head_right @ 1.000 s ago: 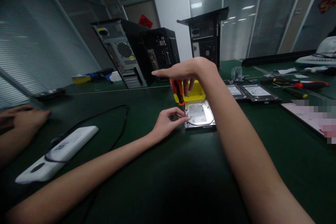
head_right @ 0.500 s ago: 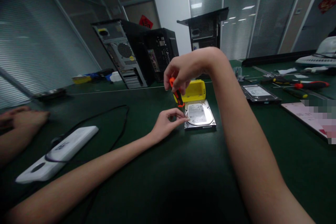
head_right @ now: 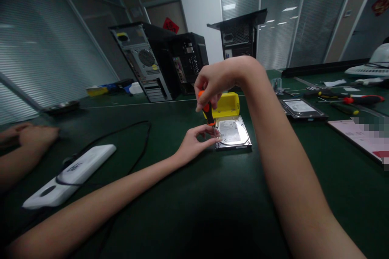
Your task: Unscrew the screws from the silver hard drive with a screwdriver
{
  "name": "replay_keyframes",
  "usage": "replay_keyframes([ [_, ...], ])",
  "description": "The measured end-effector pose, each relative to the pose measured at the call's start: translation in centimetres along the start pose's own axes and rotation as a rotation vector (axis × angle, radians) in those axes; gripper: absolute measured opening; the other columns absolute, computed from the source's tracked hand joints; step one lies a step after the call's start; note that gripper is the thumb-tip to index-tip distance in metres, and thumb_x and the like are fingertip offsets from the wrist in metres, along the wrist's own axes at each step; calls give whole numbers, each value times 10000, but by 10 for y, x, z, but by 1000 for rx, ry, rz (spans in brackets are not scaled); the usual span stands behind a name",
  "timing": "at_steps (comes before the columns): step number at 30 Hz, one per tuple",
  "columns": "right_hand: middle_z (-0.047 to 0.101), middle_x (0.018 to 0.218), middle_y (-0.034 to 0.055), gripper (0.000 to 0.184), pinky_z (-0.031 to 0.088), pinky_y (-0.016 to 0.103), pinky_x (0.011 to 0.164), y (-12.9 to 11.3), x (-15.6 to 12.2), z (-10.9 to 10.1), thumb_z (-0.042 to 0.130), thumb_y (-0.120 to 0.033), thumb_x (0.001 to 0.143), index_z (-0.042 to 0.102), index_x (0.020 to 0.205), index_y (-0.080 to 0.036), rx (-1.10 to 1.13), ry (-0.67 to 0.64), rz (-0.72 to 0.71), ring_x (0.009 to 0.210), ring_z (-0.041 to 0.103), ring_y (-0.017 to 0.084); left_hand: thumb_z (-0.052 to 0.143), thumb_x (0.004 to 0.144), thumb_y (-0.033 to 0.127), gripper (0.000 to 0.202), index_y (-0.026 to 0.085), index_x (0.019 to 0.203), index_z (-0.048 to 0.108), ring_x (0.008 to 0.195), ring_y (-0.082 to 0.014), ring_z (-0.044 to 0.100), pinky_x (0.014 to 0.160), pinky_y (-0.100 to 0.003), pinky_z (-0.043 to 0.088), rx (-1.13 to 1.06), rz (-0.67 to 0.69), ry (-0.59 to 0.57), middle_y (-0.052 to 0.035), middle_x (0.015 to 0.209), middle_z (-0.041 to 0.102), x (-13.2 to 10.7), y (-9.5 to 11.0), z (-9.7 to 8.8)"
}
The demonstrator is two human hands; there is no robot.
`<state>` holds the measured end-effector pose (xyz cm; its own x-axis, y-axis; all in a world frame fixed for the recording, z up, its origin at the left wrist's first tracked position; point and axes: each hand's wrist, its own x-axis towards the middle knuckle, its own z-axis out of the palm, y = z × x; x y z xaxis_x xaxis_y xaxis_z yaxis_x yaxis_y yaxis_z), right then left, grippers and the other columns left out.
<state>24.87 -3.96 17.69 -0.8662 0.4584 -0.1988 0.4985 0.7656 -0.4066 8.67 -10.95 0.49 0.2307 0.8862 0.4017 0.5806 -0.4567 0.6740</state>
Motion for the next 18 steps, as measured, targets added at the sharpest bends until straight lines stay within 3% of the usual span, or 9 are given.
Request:
replay_keyframes([
  [11, 685, 944, 29, 464, 514, 257, 754, -3, 2, 2, 614, -497, 707, 656, 1018, -156, 52, 6, 55, 873, 654, 152, 642, 777, 387, 256, 139, 830, 671, 788, -151, 622, 713, -262, 469, -34, -12, 23, -50, 854, 692, 1, -3, 3],
  [18, 689, 937, 36, 501, 506, 266, 762, -2, 5, 2, 590, -566, 703, 687, 995, -171, -35, 21, 104, 875, 651, 168, 628, 793, 383, 250, 145, 852, 681, 809, -150, 627, 720, -260, 463, -35, -3, 9, -49, 879, 697, 0, 1, 2],
])
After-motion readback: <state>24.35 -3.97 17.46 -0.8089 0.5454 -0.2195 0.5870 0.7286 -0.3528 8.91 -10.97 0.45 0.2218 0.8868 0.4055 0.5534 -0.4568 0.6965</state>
